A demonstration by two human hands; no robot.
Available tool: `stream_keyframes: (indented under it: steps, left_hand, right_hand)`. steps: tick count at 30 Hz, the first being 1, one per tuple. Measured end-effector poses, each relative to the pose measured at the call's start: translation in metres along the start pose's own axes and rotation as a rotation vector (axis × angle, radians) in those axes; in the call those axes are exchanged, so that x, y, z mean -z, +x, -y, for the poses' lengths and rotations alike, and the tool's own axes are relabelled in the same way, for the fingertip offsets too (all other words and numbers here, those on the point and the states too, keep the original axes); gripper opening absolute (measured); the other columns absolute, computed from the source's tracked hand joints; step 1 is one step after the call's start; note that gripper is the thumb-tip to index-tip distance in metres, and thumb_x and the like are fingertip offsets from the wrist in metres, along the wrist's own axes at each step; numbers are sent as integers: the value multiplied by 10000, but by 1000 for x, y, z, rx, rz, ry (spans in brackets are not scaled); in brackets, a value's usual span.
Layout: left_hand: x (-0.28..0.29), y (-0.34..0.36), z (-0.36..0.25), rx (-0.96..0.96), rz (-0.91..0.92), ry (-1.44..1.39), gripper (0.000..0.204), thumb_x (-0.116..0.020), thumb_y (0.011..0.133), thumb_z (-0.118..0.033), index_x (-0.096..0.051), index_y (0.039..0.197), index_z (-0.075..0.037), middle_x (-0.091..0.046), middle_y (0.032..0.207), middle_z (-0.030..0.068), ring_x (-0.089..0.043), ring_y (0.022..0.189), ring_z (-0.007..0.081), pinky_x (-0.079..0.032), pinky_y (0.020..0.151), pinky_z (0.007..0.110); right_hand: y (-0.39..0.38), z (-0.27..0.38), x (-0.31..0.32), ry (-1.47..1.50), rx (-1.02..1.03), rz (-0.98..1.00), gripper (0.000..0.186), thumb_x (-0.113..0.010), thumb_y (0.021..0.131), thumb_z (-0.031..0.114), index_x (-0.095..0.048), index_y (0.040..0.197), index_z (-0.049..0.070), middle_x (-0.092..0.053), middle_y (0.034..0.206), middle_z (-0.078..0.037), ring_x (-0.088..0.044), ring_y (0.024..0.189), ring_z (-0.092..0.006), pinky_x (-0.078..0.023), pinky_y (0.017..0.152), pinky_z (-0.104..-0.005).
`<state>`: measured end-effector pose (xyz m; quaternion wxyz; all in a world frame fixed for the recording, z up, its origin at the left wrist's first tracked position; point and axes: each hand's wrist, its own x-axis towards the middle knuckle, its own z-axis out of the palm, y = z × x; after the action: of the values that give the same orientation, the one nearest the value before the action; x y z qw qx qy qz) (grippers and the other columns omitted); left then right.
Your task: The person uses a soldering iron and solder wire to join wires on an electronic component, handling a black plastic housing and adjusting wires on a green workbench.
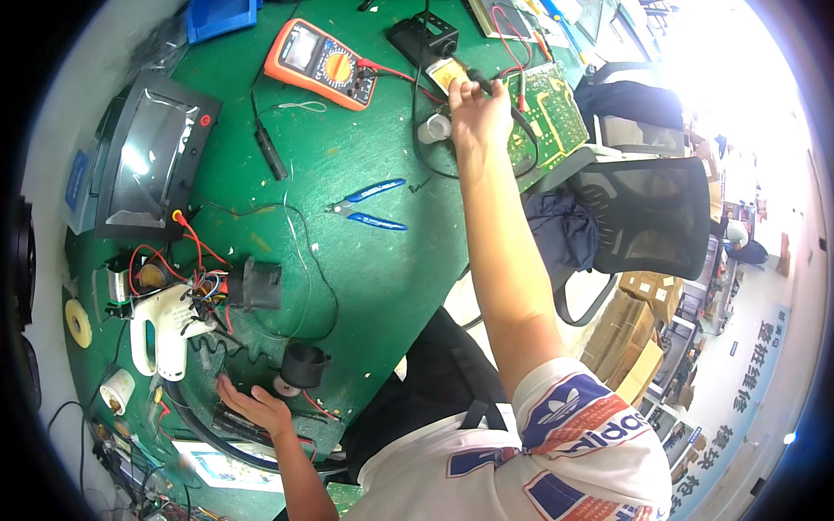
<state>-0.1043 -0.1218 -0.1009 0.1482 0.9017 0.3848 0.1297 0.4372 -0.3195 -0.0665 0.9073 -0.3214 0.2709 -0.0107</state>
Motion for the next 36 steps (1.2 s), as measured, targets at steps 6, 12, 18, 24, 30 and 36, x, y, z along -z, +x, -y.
stream_keyframes:
  steps: [6, 12, 18, 24, 30, 36]
  left_hand:
    - [0, -1, -1, 19, -23, -16, 603, -343, 1039, -404, -385, 1384, 89, -391, 1417, 282, -374, 1333, 439, -298, 1092, 543]
    - [5, 3, 1, 19, -7, -36, 632, -373, 1026, -438, -401, 1369, 92, -411, 1382, 296, -399, 1291, 469, -303, 1077, 554]
    - [4, 4, 4, -4, -25, -55, 600, -403, 1015, -367, -382, 1373, 114, -397, 1389, 306, -384, 1308, 462, -304, 1081, 545]
    - [33, 22, 5, 67, -119, -30, 539, -553, 965, -263, -418, 1354, 86, -395, 1408, 274, -410, 1296, 418, -336, 1077, 511]
    - [52, 107, 32, -85, -311, 115, 561, -680, 894, -212, -468, 1351, 36, -421, 1423, 247, -442, 1295, 395, -328, 1095, 485]
    - [25, 124, 58, -128, -273, 229, 560, -578, 922, -406, -537, 1313, -7, -596, 1239, 198, -553, 1155, 375, -391, 968, 456]
  right_hand:
    - [15, -2, -14, 92, -272, 216, 662, -299, 1026, 480, -365, 1243, -142, -545, 1108, -336, -616, 894, -379, -601, 785, -427]
    - [5, 13, -18, -168, -772, 599, 505, -394, 1024, 335, -465, 1209, -129, -610, 900, -173, -462, 606, -111, -371, 477, -221]
    - [-205, -46, 27, -1287, 147, 1204, 32, -655, 853, 28, -656, 849, 60, -644, 794, -26, -604, 711, -147, -495, 627, -288]
    - [-251, -107, 45, -1210, 558, 1712, 236, -748, 716, 39, -701, 947, 58, -599, 946, -75, -599, 799, -258, -499, 692, -347]
    - [-253, -153, 28, -1127, 749, 1913, 245, -706, 682, 113, -695, 923, 71, -587, 987, -50, -607, 827, -219, -513, 708, -344]
    - [-246, -167, 29, -1134, 889, 2015, 208, -692, 689, 144, -682, 891, 94, -598, 970, -25, -619, 769, -186, -535, 594, -310]
